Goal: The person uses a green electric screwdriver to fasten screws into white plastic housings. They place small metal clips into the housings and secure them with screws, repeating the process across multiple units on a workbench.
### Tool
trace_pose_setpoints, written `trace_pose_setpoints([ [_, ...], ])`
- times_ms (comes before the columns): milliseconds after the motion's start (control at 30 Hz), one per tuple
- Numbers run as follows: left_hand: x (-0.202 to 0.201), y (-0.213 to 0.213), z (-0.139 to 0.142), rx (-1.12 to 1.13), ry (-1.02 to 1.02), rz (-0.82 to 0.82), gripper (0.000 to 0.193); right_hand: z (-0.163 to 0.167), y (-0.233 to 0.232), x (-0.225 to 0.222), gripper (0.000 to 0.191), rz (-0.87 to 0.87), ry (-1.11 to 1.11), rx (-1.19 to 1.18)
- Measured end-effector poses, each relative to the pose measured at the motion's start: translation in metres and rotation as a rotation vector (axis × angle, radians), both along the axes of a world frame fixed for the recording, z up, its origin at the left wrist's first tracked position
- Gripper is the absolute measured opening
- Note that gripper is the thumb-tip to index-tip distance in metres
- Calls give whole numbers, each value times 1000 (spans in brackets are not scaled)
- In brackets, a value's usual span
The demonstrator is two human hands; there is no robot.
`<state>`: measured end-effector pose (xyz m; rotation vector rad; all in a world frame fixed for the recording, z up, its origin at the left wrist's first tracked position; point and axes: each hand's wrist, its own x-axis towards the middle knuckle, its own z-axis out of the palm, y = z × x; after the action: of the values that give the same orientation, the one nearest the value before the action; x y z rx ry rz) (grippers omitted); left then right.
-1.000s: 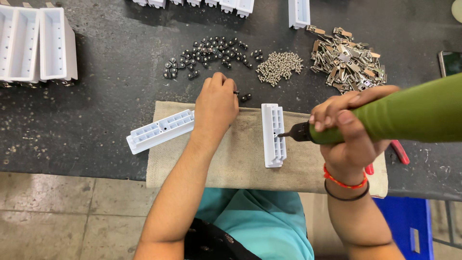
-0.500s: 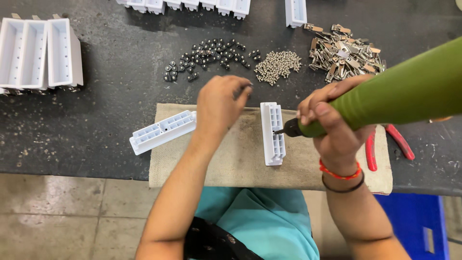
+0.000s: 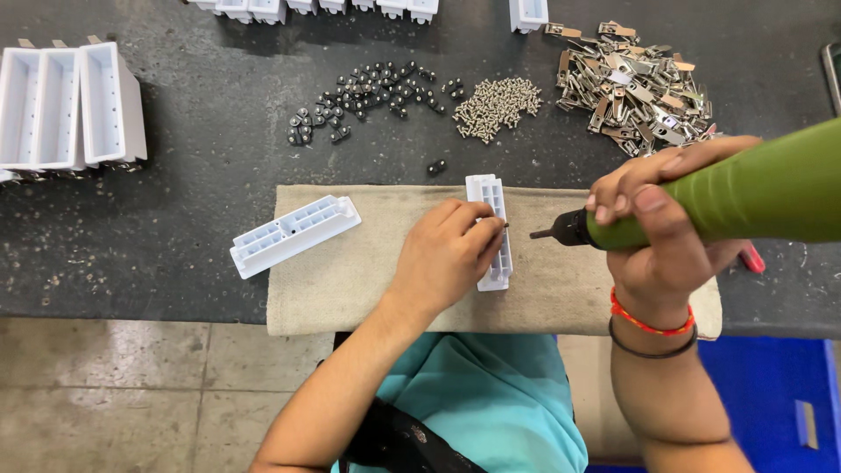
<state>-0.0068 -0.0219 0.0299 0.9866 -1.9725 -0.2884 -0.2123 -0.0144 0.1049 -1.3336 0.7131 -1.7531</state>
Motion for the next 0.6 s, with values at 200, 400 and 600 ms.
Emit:
trace_pose_setpoints([
  [200, 8, 3, 5, 41, -55, -73, 22, -1, -1, 10, 21, -1, -13, 11],
  [400, 7, 3, 10, 167, -74, -86, 17, -3, -6, 22, 21, -6, -33, 2],
  [600, 3, 3, 12, 278, 22, -78, 10, -4, -8, 23, 20, 14, 3, 8],
])
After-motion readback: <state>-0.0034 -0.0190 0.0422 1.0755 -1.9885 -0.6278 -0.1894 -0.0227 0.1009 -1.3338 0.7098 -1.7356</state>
